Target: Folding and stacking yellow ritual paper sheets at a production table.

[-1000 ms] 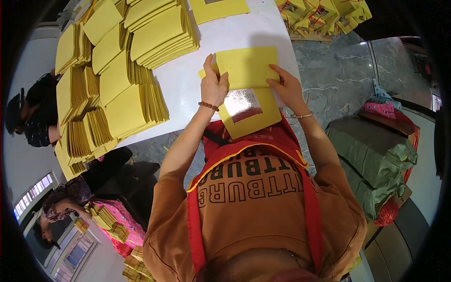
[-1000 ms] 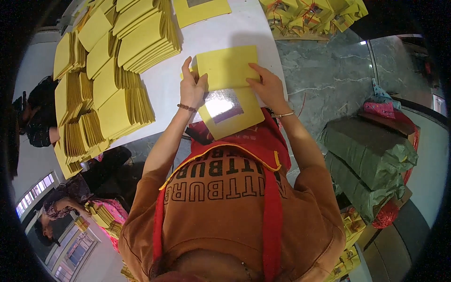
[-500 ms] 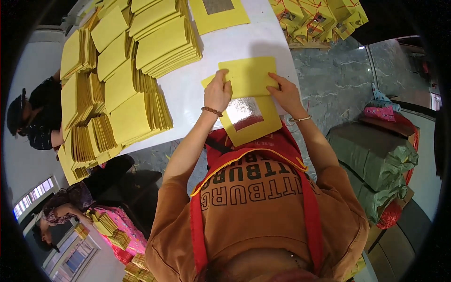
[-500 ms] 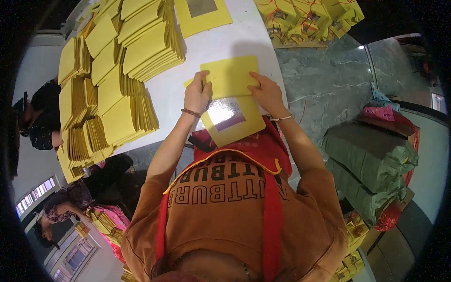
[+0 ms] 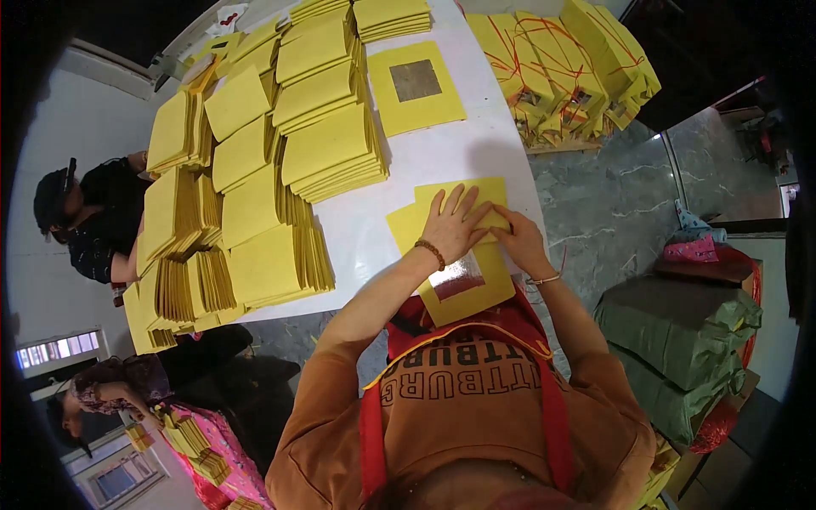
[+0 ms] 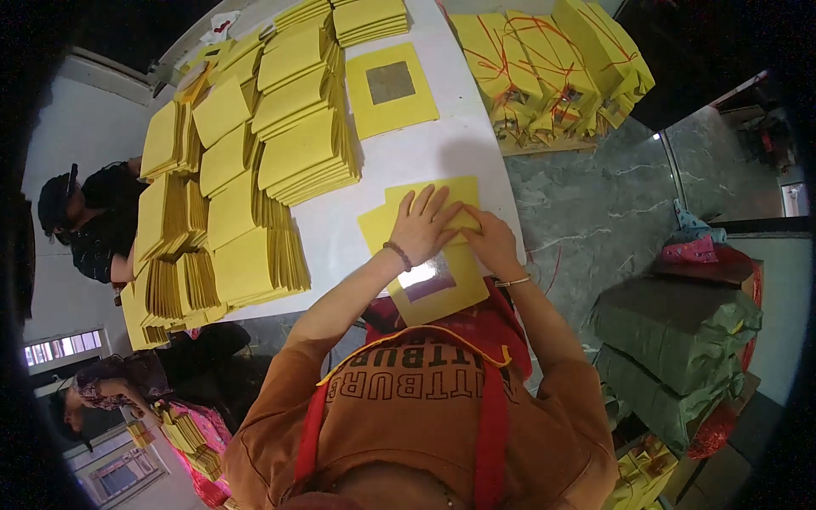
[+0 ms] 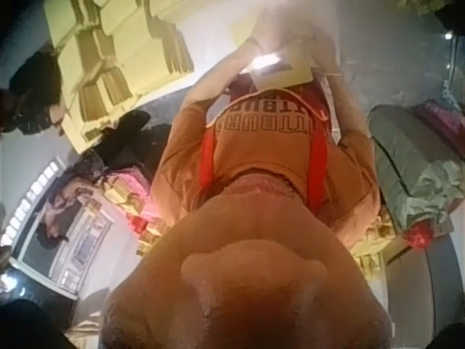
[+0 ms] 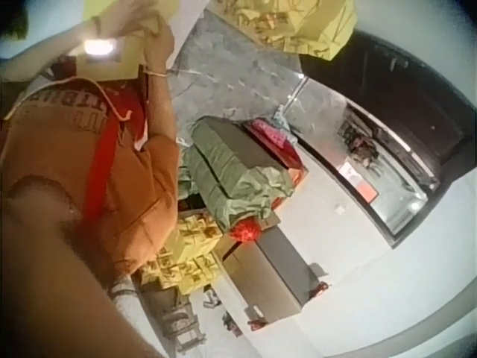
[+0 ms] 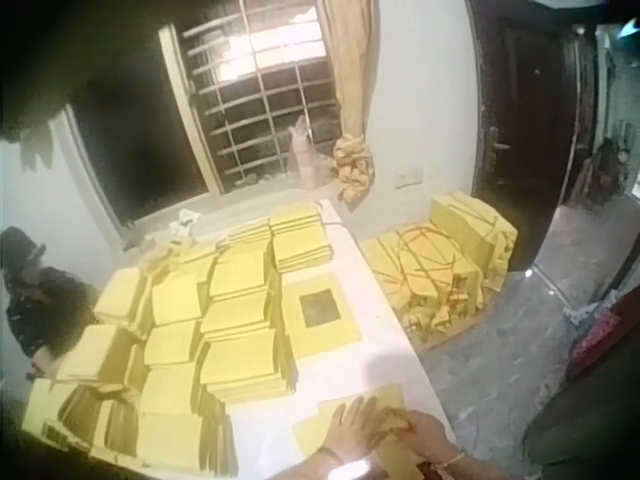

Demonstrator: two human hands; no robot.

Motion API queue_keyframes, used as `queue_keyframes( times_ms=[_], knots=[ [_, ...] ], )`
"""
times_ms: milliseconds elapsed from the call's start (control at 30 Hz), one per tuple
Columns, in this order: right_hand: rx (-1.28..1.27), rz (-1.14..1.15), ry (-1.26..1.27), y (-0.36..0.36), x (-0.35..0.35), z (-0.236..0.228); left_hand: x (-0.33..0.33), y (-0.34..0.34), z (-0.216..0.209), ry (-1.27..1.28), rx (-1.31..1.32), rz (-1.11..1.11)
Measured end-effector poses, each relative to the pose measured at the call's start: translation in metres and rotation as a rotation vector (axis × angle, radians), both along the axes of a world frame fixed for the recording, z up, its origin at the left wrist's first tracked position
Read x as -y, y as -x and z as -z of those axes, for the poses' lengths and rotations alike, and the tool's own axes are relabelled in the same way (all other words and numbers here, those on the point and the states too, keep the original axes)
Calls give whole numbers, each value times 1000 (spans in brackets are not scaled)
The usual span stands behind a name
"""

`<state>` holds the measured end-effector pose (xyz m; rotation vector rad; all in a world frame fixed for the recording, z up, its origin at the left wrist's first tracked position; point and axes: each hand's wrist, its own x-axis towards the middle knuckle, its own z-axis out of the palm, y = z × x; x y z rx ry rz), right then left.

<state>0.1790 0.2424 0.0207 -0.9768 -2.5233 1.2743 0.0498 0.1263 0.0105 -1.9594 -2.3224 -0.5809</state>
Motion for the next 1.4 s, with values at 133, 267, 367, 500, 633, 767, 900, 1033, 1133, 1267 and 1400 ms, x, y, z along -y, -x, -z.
queue_keyframes(
  times_ms=[133, 267, 367, 500, 633, 767, 900, 1033, 1133, 1267, 1400],
  knots=[
    [-20, -22, -149, 0, -2, -1, -5, 5, 2, 32, -6, -13],
    [-102, -196, -652, 12, 17, -4, -1, 7, 9, 90, -36, -9],
    [-173, -504, -628, 25, 26, -14, 1, 8, 7, 216, -96, 21],
    [-143, -363, -461, 22, 26, 17, -1, 20, 16, 101, 352, -85],
    [-30, -351, -661, 30, 35, 15, 10, 23, 30, -321, 1186, -155],
    [-27, -352, -727, 30, 38, 15, 14, 26, 14, -351, 858, -72],
    [12, -356, -753, 30, 34, 15, 34, 18, -16, -91, 365, 39],
    [-37, -336, -708, 31, 35, 18, 47, 10, -7, 31, 271, 68],
    [-69, -316, -721, 30, 35, 18, 50, 7, -7, 77, 98, 93],
    [-97, -309, -762, 30, 35, 19, 49, 9, 2, 74, 33, 112],
    [-109, -313, -769, 28, 36, 20, 48, 7, -5, 70, 61, 94]
  ],
)
